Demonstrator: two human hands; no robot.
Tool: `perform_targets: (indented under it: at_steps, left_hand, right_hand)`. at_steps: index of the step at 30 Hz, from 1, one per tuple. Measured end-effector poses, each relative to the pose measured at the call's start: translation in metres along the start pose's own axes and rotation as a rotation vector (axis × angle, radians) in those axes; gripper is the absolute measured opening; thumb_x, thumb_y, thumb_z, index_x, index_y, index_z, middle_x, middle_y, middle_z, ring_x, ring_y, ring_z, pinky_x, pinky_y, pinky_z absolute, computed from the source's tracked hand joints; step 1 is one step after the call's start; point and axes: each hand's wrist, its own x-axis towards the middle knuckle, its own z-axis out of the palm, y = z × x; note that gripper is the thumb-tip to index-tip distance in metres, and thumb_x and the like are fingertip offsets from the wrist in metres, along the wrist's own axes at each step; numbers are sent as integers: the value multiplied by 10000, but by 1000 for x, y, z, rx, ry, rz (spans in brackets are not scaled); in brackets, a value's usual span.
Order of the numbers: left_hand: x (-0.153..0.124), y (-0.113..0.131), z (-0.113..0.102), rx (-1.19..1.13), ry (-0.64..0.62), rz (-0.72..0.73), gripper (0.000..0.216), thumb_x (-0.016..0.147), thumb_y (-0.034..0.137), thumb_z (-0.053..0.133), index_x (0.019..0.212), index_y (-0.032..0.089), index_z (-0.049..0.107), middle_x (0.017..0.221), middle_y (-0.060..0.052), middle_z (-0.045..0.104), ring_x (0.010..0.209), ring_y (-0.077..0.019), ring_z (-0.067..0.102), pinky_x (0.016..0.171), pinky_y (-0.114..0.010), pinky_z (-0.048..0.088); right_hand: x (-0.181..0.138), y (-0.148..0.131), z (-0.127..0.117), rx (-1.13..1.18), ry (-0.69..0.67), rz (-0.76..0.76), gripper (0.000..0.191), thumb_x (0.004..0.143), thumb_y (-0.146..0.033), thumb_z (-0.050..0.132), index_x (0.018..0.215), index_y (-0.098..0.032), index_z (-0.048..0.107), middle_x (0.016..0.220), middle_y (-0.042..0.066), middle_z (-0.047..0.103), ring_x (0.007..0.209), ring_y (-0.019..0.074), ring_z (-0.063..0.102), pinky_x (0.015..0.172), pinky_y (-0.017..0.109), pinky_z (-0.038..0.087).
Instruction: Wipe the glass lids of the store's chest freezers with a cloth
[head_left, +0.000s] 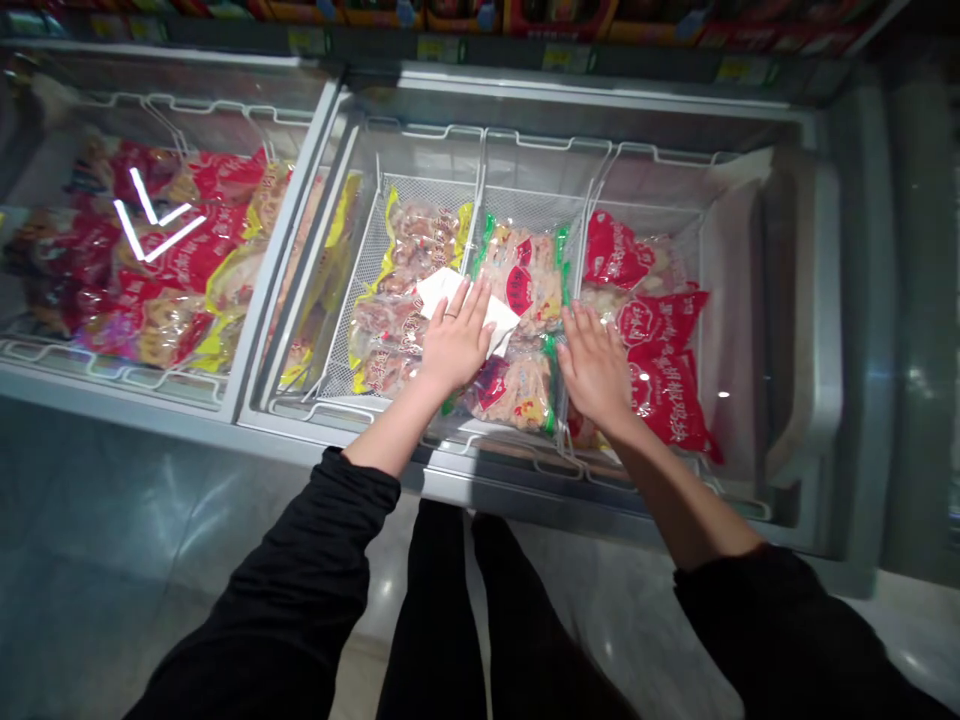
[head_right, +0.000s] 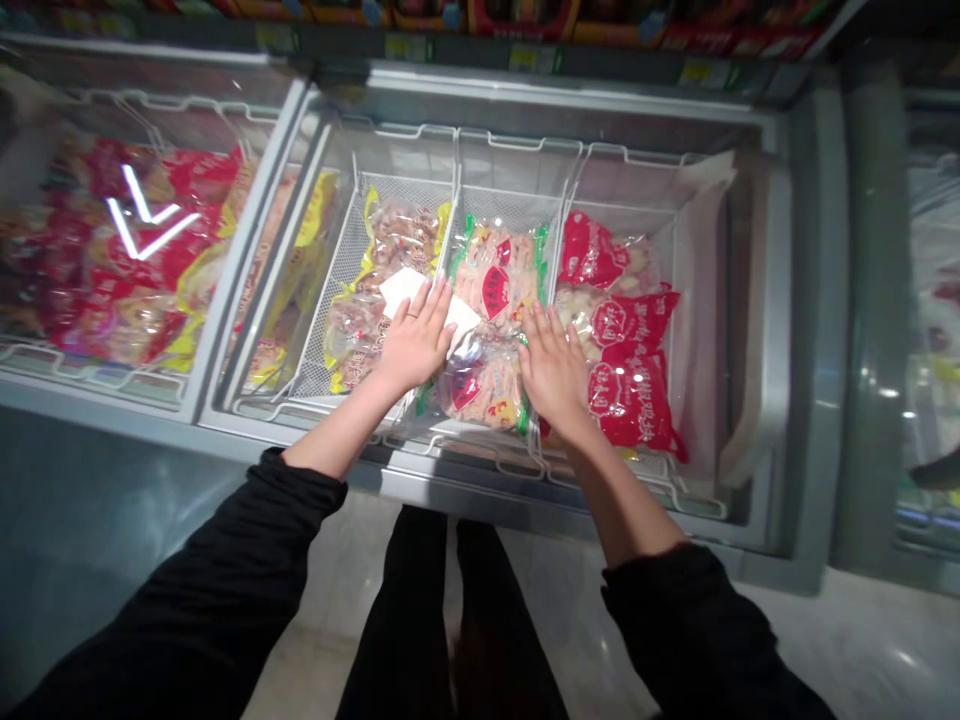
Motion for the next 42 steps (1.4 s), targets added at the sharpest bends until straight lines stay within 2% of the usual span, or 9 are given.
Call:
perform_targets:
  at_steps: [5,9,13,16,21,25,30,36,42]
  left_hand:
    - [-79,36,17,-4,-86,41,677,1134,391,226,1766,150,203,1847,-49,178,1725,-229,136,1401,-472,140]
    - [-84,56,21,-9,-119,65,681,1134,399,233,1771,162,179,1851,-41,162,1726,-214,125,1403,-457,114]
    - [-78,40,18,-23,-94,-57,698,1130,401,258,1768,131,169,1858,-65,113,1729,-226,104,1400,-460,117]
    - [-102,33,17,-25,-112,-204,716,1125,395,270,1760,82,161,1857,-114,88,1729,-251,111,1395,-484,134]
    - [-154,60,25,-28,-199,-202,709,1120,386,269,1762,100,180,1856,-101,124,1729,-248,117,1397,-479,130]
    - [-145,78,26,-37,-268,-116,713,1108,375,285,1774,157,154,1861,-51,114,1731,-224,88,1400,-472,118]
    - [-116,54,9,-25,-294,-6,708,1113,382,247,1772,144,150,1865,-41,99,1732,-197,72,1401,-433,60]
    - [-155,40,2,4,-372,-72,727,1107,371,268,1767,92,144,1857,-109,107,1732,-251,89,1397,-472,105]
    - [-157,61,4,-26,-442,111,692,1110,358,295,1761,133,224,1850,-67,154,1725,-236,143,1396,-446,143]
  right_hand:
    - [0,-9,-4,33,-19,52,678,1094,-300,295,1750,-128,297,1800,108,352,1692,294,258,1387,580,215]
    - [-14,-14,-3,70,-55,90,686,1089,-278,302,1756,-120,266,1819,119,304,1705,284,216,1387,567,212]
    - [-53,-21,-3,84,-117,86,697,1092,-289,327,1756,-91,245,1837,132,244,1715,281,170,1396,544,169]
    - [-88,-30,-5,97,-189,93,704,1097,-306,348,1743,-41,254,1842,168,204,1716,294,156,1397,530,146]
    - [-120,-50,-3,108,-229,163,729,1096,-331,355,1749,-35,220,1845,184,168,1720,315,114,1391,556,114]
    - [-121,-56,-4,108,-226,179,724,1099,-346,344,1754,-62,224,1844,150,199,1718,297,138,1392,530,110]
    - [-124,-46,-10,133,-271,145,703,1096,-326,366,1744,-72,270,1839,139,217,1715,288,160,1387,520,155]
    - [-131,-48,-14,138,-319,181,708,1071,-276,406,1745,-94,284,1839,122,215,1711,289,174,1391,524,154]
    - [-126,-52,-20,116,-357,195,708,1056,-221,378,1739,-63,278,1840,136,193,1704,305,202,1380,535,207]
